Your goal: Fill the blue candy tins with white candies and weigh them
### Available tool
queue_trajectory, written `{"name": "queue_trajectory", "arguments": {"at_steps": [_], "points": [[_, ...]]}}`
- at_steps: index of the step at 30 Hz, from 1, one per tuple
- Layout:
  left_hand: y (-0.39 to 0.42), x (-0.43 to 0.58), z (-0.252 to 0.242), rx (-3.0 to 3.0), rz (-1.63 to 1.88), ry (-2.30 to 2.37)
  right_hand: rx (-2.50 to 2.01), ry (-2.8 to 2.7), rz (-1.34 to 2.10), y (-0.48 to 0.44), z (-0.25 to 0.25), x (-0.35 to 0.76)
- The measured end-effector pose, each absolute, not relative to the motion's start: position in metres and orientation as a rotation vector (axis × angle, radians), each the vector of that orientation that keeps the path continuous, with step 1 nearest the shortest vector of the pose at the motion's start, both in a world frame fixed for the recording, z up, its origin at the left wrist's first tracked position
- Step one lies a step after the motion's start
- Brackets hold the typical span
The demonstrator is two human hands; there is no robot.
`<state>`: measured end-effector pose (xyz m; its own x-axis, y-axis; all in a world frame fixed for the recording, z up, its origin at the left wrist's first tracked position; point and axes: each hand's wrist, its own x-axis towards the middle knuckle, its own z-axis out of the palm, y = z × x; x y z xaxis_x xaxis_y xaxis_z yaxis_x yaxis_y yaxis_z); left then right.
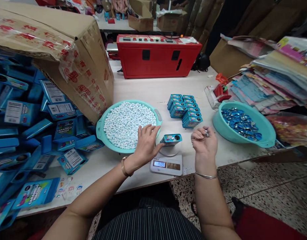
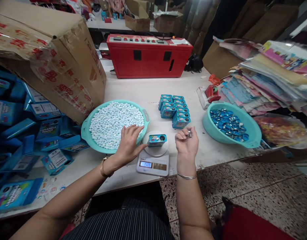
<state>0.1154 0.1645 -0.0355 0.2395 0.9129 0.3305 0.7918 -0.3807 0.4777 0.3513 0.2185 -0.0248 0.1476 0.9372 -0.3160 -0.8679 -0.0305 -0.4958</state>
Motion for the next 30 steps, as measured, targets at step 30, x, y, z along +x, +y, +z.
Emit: {"name": "queue_trajectory", "arguments": {"at_steps": [30], "points": [[0.047,0.058,-0.133,2.214,0.68,1.25,-0.725,-0.033,1.489,0.159,-0.089,0.377]]}}
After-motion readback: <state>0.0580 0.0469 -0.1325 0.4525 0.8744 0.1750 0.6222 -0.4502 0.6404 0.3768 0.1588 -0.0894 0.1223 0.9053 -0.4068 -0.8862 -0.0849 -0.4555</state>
